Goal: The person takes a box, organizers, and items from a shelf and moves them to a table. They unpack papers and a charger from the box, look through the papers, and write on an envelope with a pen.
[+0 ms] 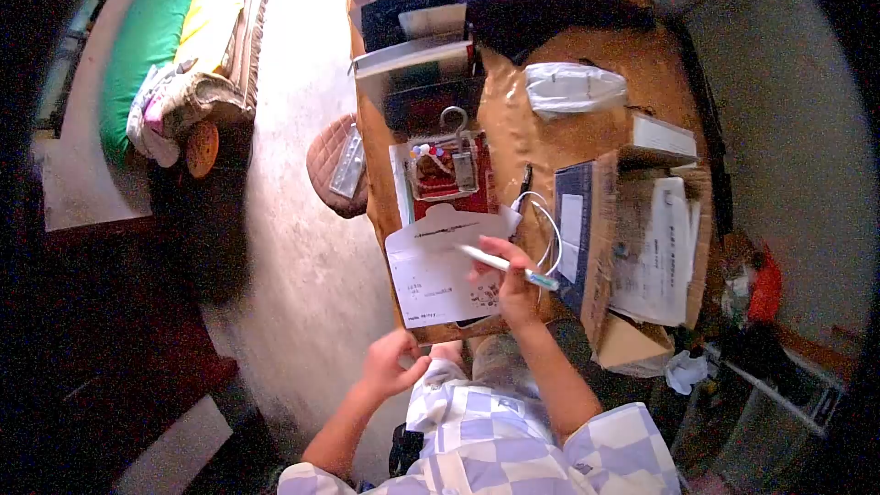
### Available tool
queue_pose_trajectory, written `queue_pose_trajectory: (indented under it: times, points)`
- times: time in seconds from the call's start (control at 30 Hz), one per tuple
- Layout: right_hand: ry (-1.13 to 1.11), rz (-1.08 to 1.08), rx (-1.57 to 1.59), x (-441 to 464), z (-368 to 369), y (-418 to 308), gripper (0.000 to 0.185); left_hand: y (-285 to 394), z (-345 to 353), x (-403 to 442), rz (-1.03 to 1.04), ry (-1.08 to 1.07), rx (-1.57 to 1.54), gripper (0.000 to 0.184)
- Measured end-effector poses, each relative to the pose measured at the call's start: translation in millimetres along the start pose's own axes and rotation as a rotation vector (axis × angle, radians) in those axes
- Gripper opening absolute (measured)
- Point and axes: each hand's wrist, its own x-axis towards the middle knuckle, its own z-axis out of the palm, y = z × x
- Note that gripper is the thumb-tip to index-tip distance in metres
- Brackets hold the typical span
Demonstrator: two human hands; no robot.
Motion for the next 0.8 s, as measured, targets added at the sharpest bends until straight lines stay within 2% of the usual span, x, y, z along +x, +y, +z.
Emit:
queue_pose_trajectory:
  times: [0.03,0.1,0.13,0.2,0.3,0.37,0.47,0.5,0.67,0.8]
  points:
    - [-0.062,-0.001,0.088,4,1,12,0.062,1,-2,10,0.276,0.253,0.115,0.039]
    - [0.043,0.08,0.033,8,11,21,0.031,12,-13,44,0.303,0.228,0.457,0.056]
    - [0.094,0.028,-0.04,9,14,26,0.021,6,-11,59,0.304,0.19,0.492,0.054]
    - [0.145,-0.086,-0.132,13,25,26,0.023,-5,-2,81,0.306,0.116,0.555,0.054]
    - [0.0,-0.095,-0.242,16,26,28,0.019,-10,13,84,0.29,0.186,0.503,0.052]
    - [0.013,-0.302,-0.433,25,31,41,0.019,-15,20,85,0.274,0.226,0.529,0.047]
    - [-0.033,-0.432,-0.607,33,30,45,0.022,-18,28,87,0.257,0.323,0.531,0.037]
    - [-0.069,-0.405,-0.471,32,26,54,0.022,-17,29,87,0.246,0.34,0.554,0.035]
    - [-0.262,-0.321,-0.926,34,32,42,0.016,-24,30,86,0.25,0.379,0.608,0.032]
    - [-0.51,0.087,-1.194,51,50,13,0.022,-27,31,88,0.269,0.385,0.594,0.034]
